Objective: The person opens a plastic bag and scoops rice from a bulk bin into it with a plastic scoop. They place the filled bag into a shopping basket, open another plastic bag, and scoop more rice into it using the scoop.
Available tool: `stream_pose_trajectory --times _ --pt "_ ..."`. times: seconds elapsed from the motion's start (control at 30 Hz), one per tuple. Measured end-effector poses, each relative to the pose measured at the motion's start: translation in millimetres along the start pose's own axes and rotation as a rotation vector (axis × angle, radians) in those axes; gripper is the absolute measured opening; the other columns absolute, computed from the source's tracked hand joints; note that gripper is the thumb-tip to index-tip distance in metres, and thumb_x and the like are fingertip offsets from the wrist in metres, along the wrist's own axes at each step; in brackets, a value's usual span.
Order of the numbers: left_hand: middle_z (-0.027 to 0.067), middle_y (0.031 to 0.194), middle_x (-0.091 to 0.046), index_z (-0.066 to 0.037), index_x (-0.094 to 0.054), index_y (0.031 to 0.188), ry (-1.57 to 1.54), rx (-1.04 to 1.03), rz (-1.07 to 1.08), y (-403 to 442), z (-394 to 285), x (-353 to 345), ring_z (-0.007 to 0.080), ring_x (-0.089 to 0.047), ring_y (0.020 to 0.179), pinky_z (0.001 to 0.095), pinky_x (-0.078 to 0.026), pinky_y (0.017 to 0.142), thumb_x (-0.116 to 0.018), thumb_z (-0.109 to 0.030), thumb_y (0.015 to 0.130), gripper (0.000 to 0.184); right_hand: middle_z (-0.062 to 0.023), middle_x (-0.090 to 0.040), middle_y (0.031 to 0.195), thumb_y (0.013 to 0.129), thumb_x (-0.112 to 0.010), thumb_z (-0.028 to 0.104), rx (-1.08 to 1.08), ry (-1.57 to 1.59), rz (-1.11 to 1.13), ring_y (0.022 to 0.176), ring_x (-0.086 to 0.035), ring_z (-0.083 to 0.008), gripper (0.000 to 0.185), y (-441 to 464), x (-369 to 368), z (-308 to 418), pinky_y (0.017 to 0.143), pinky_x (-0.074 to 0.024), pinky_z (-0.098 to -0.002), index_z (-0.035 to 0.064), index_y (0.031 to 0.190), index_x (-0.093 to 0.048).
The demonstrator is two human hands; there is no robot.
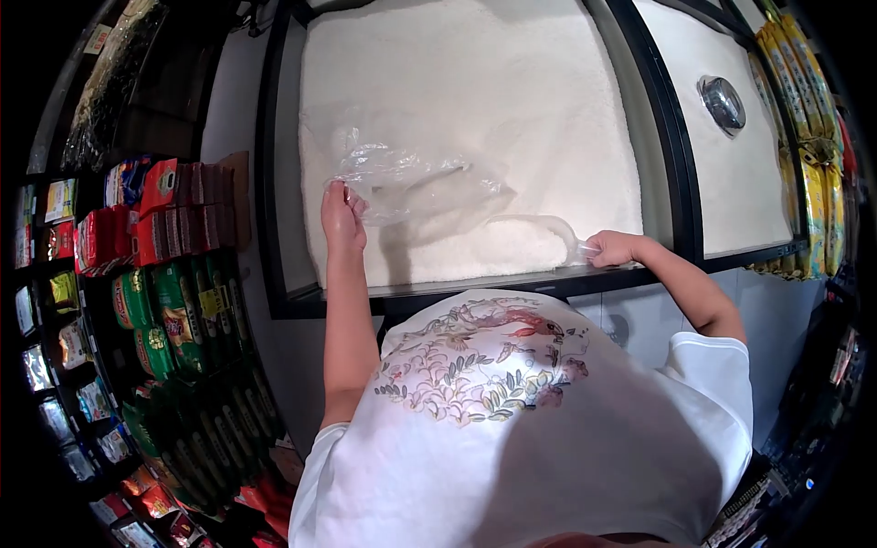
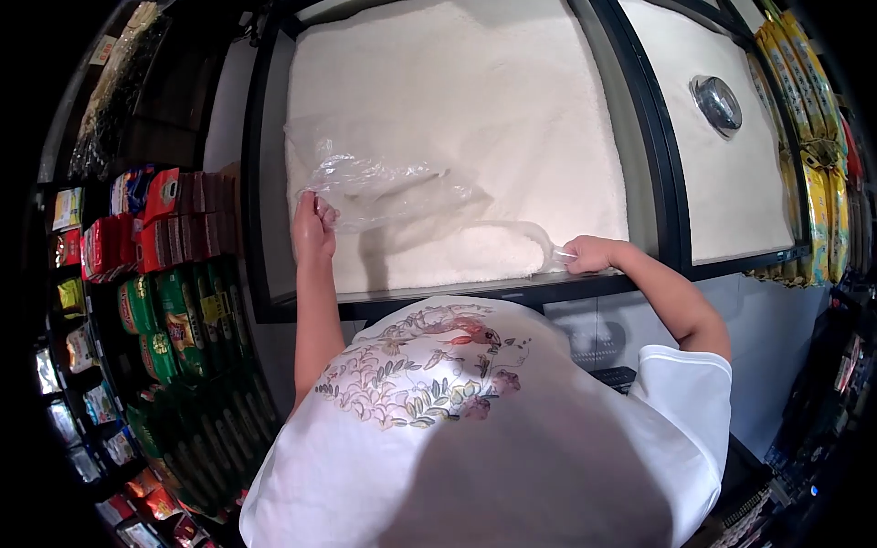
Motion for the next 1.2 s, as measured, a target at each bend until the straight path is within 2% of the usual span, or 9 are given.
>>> stream_pose_trajectory --times 0.13,0.37,0.43,0.7,0.77,0.8,0.87,1.0,1.2 --pt "-0.0026 0.052 -0.031 -0.009 -0.044 0.074 0.006 -0.001 0.009 2 -1 -2 0.0086 -0.028 0.045 0.0254 -0.033 0.050 -0.037 -0.018 0.089 0.018 -0.0005 -0.043 0.050 0.065 -0.050 0.007 -0.048 0.244 0.092 0.041 -0.041 -0.0083 0.004 -15 -3 25 0.038 -0.0324 -0.0232 0.0052 0.065 -0.047" --pt "-0.0045 0.059 -0.033 -0.010 -0.044 0.077 0.083 -0.051 0.087 -6 -3 -19 0.0054 -0.029 0.050 0.0210 -0.029 0.048 -0.041 -0.020 0.087 0.014 0.0009 -0.040 0.051 0.067 -0.047 0.005 0.022 0.399 0.168 0.042 -0.038 -0.0074 0.006 -26 0 88 0.039 -0.0314 -0.0217 0.0039 0.072 -0.045" --pt "-0.0047 0.059 -0.033 -0.010 -0.045 0.078 0.142 -0.063 0.113 -17 -3 -36 0.0052 -0.029 0.050 0.0210 -0.027 0.047 -0.040 -0.019 0.088 0.015 0.0008 -0.040 0.053 0.068 -0.047 0.005 0.079 0.548 0.214 0.044 -0.038 -0.0072 0.009 -25 1 114 0.041 -0.0322 -0.0208 0.0038 0.076 -0.044" --pt "-0.0059 0.061 -0.035 -0.006 -0.051 0.092 0.270 -0.075 0.211 -30 6 -61 0.0030 -0.029 0.053 0.0190 -0.024 0.046 -0.042 -0.025 0.089 0.021 -0.0002 -0.042 0.057 0.069 -0.047 0.007 0.227 0.504 0.163 0.046 -0.040 -0.0071 0.013 37 21 218 0.042 -0.0340 -0.0217 0.0030 0.081 -0.043" --pt "-0.0057 0.061 -0.035 -0.006 -0.051 0.092 0.278 -0.086 0.195 -29 2 -58 0.0031 -0.030 0.054 0.0191 -0.024 0.047 -0.041 -0.025 0.089 0.021 -0.0057 -0.050 0.059 0.070 -0.048 0.010 0.188 0.302 -0.030 0.048 -0.047 -0.0136 0.019 56 35 228 0.045 -0.0376 -0.0271 0.0008 0.087 -0.046" --pt "-0.0055 0.061 -0.035 -0.006 -0.051 0.093 0.278 -0.096 0.189 -27 1 -54 0.0034 -0.030 0.054 0.0192 -0.025 0.047 -0.041 -0.024 0.089 0.021 -0.0057 -0.050 0.059 0.070 -0.048 0.010 0.192 0.299 -0.033 0.048 -0.047 -0.0136 0.019 63 35 228 0.045 -0.0376 -0.0271 0.0008 0.087 -0.046" --pt "-0.0053 0.061 -0.035 -0.006 -0.051 0.093 0.276 -0.109 0.183 -26 -3 -51 0.0037 -0.030 0.054 0.0194 -0.025 0.048 -0.041 -0.024 0.088 0.020 -0.0122 -0.056 0.065 0.070 -0.049 0.013 0.311 -0.464 -0.489 0.055 -0.054 -0.0237 0.028 59 65 252 0.051 -0.0406 -0.0339 -0.0007 0.095 -0.047" --pt "-0.0053 0.062 -0.035 -0.007 -0.051 0.092 0.244 -0.055 0.160 -23 4 -40 0.0040 -0.032 0.055 0.0197 -0.027 0.050 -0.042 -0.023 0.088 0.019 -0.0150 -0.058 0.072 0.069 -0.051 0.013 0.212 -0.712 -0.604 0.067 -0.055 -0.0292 0.035 33 81 251 0.059 -0.0408 -0.0373 0.0001 0.102 -0.046" --pt "-0.0055 0.064 -0.038 -0.009 -0.051 0.092 0.238 -0.038 0.156 -16 11 -31 0.0036 -0.034 0.058 0.0194 -0.031 0.054 -0.044 -0.027 0.087 0.020 -0.0070 -0.058 0.076 0.065 -0.056 0.009 0.396 -0.803 -0.684 0.075 -0.055 -0.0225 0.036 -28 88 201 0.069 -0.0379 -0.0335 0.0077 0.101 -0.050"
Point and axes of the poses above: each hand's wrist, its own y-axis towards the middle knuckle, its own x-axis out of the back of the hand, z = x × y, the point moved 10 cm from there along y, towards the middle knuckle
